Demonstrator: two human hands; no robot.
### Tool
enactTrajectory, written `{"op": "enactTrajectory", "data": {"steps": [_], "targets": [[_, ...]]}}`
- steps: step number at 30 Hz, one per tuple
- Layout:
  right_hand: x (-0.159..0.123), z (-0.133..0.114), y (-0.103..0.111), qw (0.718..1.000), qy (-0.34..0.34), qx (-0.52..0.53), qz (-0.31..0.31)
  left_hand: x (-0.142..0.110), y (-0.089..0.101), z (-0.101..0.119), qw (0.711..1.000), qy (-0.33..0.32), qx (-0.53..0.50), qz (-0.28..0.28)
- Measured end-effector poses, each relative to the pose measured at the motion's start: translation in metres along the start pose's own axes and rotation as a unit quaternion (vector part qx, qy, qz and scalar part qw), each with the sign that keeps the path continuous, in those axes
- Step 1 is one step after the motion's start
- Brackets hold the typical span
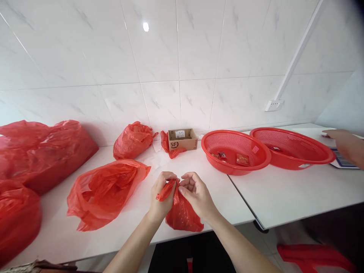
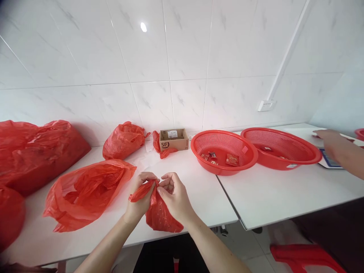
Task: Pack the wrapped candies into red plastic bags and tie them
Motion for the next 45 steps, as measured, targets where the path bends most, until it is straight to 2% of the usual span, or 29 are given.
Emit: {"op": "enactTrajectory", "data": {"steps": [2, 4, 6, 8, 9, 11, 13, 14, 15, 18, 20, 26, 31, 33, 34, 37, 38, 39, 41, 45], "targets": [[0.004, -0.003, 0.004, 0.997, -0.035, 0.039, -0.051, 0.005, 0.004, 0.004, 1.000, -0.008, 0.014, -0.002], [0.007, -0.011, 0.007, 0.995, -0.046, 0.033, -0.087, 0.013, 0.010, 0.010, 0.999, -0.015, 0.025, -0.018], [0.007, -0.023, 0.010, 0.994, -0.028, -0.014, -0.102, 0.025, 0.018, 0.016, 0.998, -0.014, 0.029, -0.053], [0.005, -0.034, 0.011, 0.991, 0.016, -0.104, -0.083, 0.036, 0.027, 0.023, 0.994, -0.011, 0.018, -0.108], [0.003, -0.038, 0.012, 0.983, 0.048, -0.167, -0.063, 0.041, 0.031, 0.025, 0.990, -0.009, 0.009, -0.139], [-0.002, -0.043, 0.011, 0.944, 0.127, -0.304, -0.014, 0.048, 0.039, 0.028, 0.982, -0.008, -0.006, -0.187], [-0.007, -0.043, 0.008, 0.901, 0.187, -0.391, 0.017, 0.051, 0.047, 0.028, 0.980, -0.009, -0.005, -0.199], [-0.009, -0.041, 0.007, 0.896, 0.199, -0.397, 0.021, 0.051, 0.050, 0.028, 0.981, -0.011, 0.000, -0.195], [-0.010, -0.040, 0.007, 0.905, 0.197, -0.376, 0.020, 0.051, 0.051, 0.028, 0.982, -0.016, 0.005, -0.188], [-0.011, -0.038, 0.005, 0.961, 0.136, -0.240, -0.012, 0.047, 0.048, 0.030, 0.983, -0.038, 0.009, -0.181], [-0.011, -0.041, 0.003, 0.979, 0.091, -0.177, -0.042, 0.044, 0.043, 0.032, 0.983, -0.049, 0.013, -0.178], [-0.010, -0.050, 0.003, 0.985, 0.038, -0.158, -0.064, 0.043, 0.038, 0.033, 0.984, -0.033, 0.030, -0.170], [-0.011, -0.053, 0.004, 0.974, 0.054, -0.212, -0.067, 0.045, 0.041, 0.035, 0.981, -0.012, 0.012, -0.193], [-0.011, -0.055, 0.005, 0.949, 0.115, -0.294, -0.024, 0.046, 0.041, 0.037, 0.978, 0.000, -0.005, -0.209], [-0.011, -0.057, 0.005, 0.922, 0.165, -0.351, 0.010, 0.046, 0.041, 0.038, 0.976, 0.007, -0.013, -0.215], [-0.014, -0.063, 0.005, 0.789, 0.333, -0.503, 0.117, 0.046, 0.037, 0.040, 0.975, 0.030, -0.027, -0.218], [-0.014, -0.063, 0.006, 0.750, 0.370, -0.530, 0.139, 0.046, 0.035, 0.040, 0.976, 0.037, -0.029, -0.214], [-0.014, -0.063, 0.007, 0.726, 0.390, -0.546, 0.151, 0.045, 0.034, 0.039, 0.977, 0.043, -0.029, -0.208], [-0.013, -0.061, 0.010, 0.716, 0.393, -0.556, 0.153, 0.044, 0.031, 0.038, 0.979, 0.052, -0.027, -0.197], [-0.012, -0.051, 0.013, 0.758, 0.343, -0.541, 0.119, 0.040, 0.035, 0.034, 0.983, 0.058, -0.016, -0.173]]}}
Point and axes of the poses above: each hand's wrist, its own x-axis towards the middle knuckle, its own y-axis out of the back of the hand, z = x × y, the point moved 3 cm from there along x, towards the middle knuckle, and after that the axes turned 14 degrees about -y, right-handed, at the moved point
